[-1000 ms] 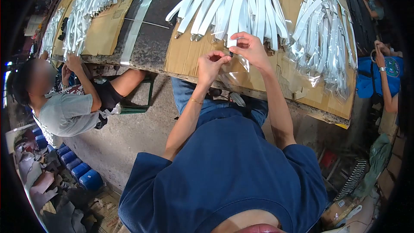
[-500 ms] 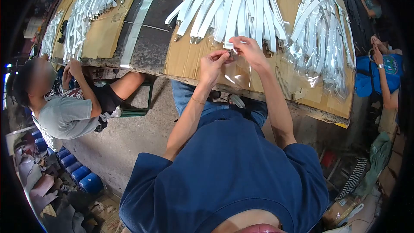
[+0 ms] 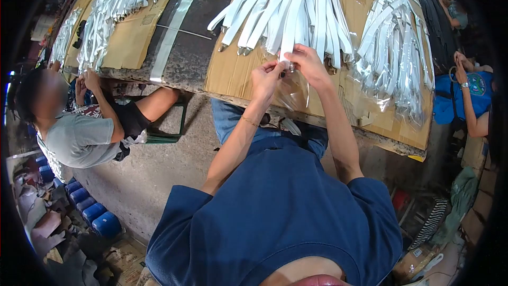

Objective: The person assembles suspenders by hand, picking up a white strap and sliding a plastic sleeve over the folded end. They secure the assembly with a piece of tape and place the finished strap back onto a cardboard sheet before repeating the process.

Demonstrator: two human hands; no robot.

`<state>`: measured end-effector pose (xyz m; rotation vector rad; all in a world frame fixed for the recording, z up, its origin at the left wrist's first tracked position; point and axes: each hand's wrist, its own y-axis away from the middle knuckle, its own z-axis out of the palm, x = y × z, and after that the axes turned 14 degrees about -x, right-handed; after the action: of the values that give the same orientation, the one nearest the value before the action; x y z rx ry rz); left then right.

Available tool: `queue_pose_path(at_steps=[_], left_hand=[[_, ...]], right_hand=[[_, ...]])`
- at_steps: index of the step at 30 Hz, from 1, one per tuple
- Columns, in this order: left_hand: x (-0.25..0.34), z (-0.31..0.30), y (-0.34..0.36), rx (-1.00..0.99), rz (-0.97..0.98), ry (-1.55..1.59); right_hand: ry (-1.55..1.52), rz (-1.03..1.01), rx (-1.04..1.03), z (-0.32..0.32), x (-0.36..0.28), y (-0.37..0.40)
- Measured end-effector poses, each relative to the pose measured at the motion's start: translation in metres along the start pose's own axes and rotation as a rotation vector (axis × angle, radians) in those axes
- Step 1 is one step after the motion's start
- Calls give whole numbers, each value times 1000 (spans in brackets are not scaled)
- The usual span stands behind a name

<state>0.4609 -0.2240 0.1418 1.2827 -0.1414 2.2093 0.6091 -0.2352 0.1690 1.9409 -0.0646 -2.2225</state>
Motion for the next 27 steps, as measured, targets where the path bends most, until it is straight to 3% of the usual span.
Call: queue_pose_path(at_steps=[2, 5, 9, 11, 14, 17, 21, 24, 27], left_hand=[[3, 3, 4, -23, -8, -99], [8, 8, 11, -20, -31, -133], [11, 6, -17, 17, -22, -126], [16, 2, -35, -79, 34, -208], [15, 12, -19, -124, 45, -287], [21, 23, -14, -133, -8, -298], [36, 33, -58, -90, 163, -252], [41, 41, -36, -191, 67, -385], [24, 36, -18, -225, -1, -422]], right_hand=[[-351, 74, 57, -2, -7, -7], [-343, 33, 168, -14, -3, -21], [-205, -4, 21, -12, 3, -11], [-209, -20, -20, -9, -7, -15], [-460, 1, 113, -22, -33, -27], [-447, -108, 280, -33, -25, -48], [-350, -93, 87, -19, -26, -36], [-525, -111, 98, -37, -39, -39], [-753, -239, -139, -115, -3, -98]])
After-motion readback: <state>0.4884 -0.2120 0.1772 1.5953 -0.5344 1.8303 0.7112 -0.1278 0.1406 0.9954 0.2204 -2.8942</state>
